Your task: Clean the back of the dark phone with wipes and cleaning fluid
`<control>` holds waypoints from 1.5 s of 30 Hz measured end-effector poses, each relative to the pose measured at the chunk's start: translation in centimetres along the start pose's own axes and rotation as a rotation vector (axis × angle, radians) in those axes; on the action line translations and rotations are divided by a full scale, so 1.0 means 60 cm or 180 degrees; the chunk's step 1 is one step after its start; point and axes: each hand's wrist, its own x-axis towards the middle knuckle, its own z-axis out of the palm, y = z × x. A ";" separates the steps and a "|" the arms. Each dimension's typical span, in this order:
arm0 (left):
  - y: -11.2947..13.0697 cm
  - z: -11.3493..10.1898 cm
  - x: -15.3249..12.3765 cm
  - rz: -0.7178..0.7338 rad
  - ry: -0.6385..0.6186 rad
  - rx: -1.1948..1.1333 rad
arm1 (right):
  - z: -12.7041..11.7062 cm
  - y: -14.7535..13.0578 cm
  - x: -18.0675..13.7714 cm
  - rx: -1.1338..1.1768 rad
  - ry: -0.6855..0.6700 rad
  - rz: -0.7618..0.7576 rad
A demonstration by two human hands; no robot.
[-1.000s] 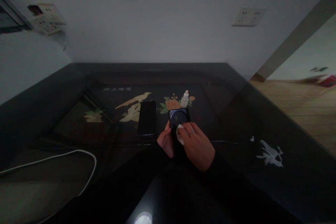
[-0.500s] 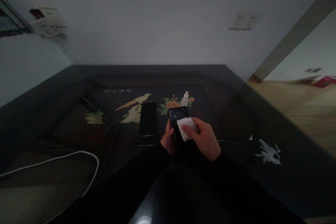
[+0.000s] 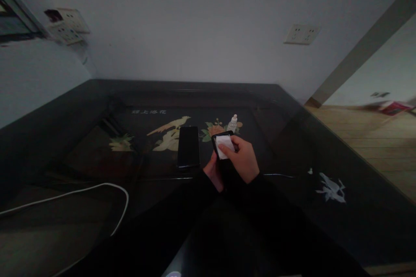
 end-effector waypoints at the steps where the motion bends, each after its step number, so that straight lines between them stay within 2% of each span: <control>1: 0.000 0.003 -0.002 0.0028 0.0051 -0.0010 | 0.000 -0.002 0.001 0.0061 -0.0027 0.0014; 8: -0.002 0.032 -0.015 0.0144 0.0174 -0.0059 | -0.003 -0.015 0.003 0.0313 -0.0156 -0.0004; 15: -0.005 0.011 -0.001 0.0188 0.0253 0.0090 | -0.002 -0.005 -0.006 0.0406 -0.0283 0.0116; 21: -0.012 0.004 0.002 0.0712 -0.0009 0.0180 | 0.002 -0.008 0.001 0.0595 -0.0097 0.0062; 27: -0.001 -0.008 0.007 0.0321 0.0223 0.0338 | -0.004 -0.016 -0.017 0.0273 -0.0239 0.0124; 30: -0.004 -0.006 0.008 0.0539 0.0392 0.0316 | -0.005 -0.017 -0.013 0.0386 -0.0291 0.0119; 34: -0.010 -0.003 0.006 0.0640 0.0155 0.0309 | -0.004 -0.016 -0.003 0.0656 -0.0294 0.0049; 37: -0.006 -0.012 0.007 0.0470 0.0118 0.0338 | -0.006 -0.012 -0.014 0.0397 -0.0251 0.0014; 40: 0.001 -0.016 0.010 0.0457 0.0380 0.0335 | -0.011 -0.007 -0.030 0.0100 -0.0301 -0.0075; 42: 0.003 -0.010 0.008 0.0537 0.0540 0.0288 | -0.012 -0.006 -0.031 0.0094 -0.0344 -0.0065; 45: 0.002 0.011 -0.001 0.0335 0.0418 0.0239 | -0.008 -0.008 -0.016 0.0325 -0.0276 0.0006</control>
